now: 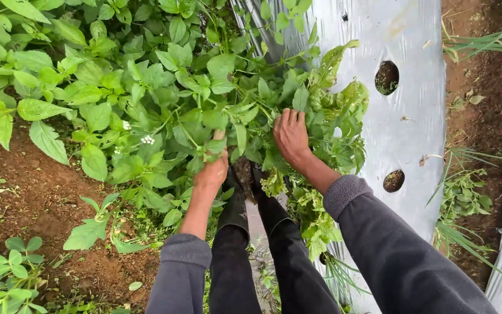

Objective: The person uses a sickle to cut weeds growing along the edge of a plastic mulch sheet in a garden. They gather the cut weeds by hand and pull them away from the crop rows, occasionally moving between different sections of the garden bed.

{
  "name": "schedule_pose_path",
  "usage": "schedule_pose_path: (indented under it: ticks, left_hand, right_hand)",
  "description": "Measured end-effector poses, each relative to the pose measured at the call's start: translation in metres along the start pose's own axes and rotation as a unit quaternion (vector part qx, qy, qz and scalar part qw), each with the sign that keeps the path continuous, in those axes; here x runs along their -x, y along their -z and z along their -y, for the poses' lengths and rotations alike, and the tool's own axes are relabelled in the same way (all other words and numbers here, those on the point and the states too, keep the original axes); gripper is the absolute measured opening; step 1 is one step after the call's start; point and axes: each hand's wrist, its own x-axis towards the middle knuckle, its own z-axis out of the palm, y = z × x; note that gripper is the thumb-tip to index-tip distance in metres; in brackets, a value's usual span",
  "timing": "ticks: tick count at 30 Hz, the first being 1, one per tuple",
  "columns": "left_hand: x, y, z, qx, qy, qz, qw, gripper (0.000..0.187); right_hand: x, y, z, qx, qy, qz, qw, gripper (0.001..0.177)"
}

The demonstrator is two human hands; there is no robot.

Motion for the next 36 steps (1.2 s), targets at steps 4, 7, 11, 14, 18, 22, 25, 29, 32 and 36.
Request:
schedule_pose_path:
  ticks: [4,7,11,14,18,22,25,29,32,36]
  left_hand:
    - [0.103,0.08,-0.078,0.076,-0.001,-0.032,0.997,0.051]
    - [0.12,0.006,-0.018,0.029,0.024,-0.013,0.999,0.055]
    - [0.183,-0.056,0.066,0.042,0.063,-0.001,0.997,0.055]
    - [0.188,-0.063,0.063,0.02,0.088,-0.006,0.996,0.044]
    - [0.092,0.001,-0.033,0.094,-0.034,-0.086,0.991,0.027]
    - [-0.08,-0.003,-0.064,0.072,-0.127,-0.071,0.987,0.042]
    - [-0.137,-0.033,-0.039,0.05,-0.161,-0.068,0.983,0.033]
    - [-0.044,-0.03,-0.05,0.0,-0.12,-0.052,0.991,0.03]
    - [0.01,-0.034,-0.041,-0.076,-0.066,-0.04,0.994,0.027]
    - [0.058,-0.083,0.036,-0.141,-0.029,-0.05,0.988,0.042]
  right_hand:
    - [-0.007,-0.003,0.001,-0.001,0.046,-0.01,0.999,0.03]
    - [0.016,0.028,-0.021,0.048,0.06,-0.025,0.997,0.03]
    - [0.0,-0.065,-0.045,0.141,0.08,0.004,0.987,0.035]
    - [0.019,-0.082,-0.032,0.106,0.107,-0.033,0.988,0.041]
    - [0.03,-0.041,-0.02,0.074,0.112,-0.1,0.986,0.039]
    - [0.04,-0.016,-0.016,0.025,0.098,-0.029,0.994,0.035]
    - [0.03,-0.057,-0.016,0.025,0.104,0.005,0.994,0.028]
    - [0.03,-0.033,-0.029,0.054,0.109,0.046,0.991,0.029]
    - [0.03,-0.012,-0.037,0.046,0.142,0.05,0.987,0.028]
    - [0.035,-0.051,-0.041,0.035,0.182,-0.003,0.983,0.024]
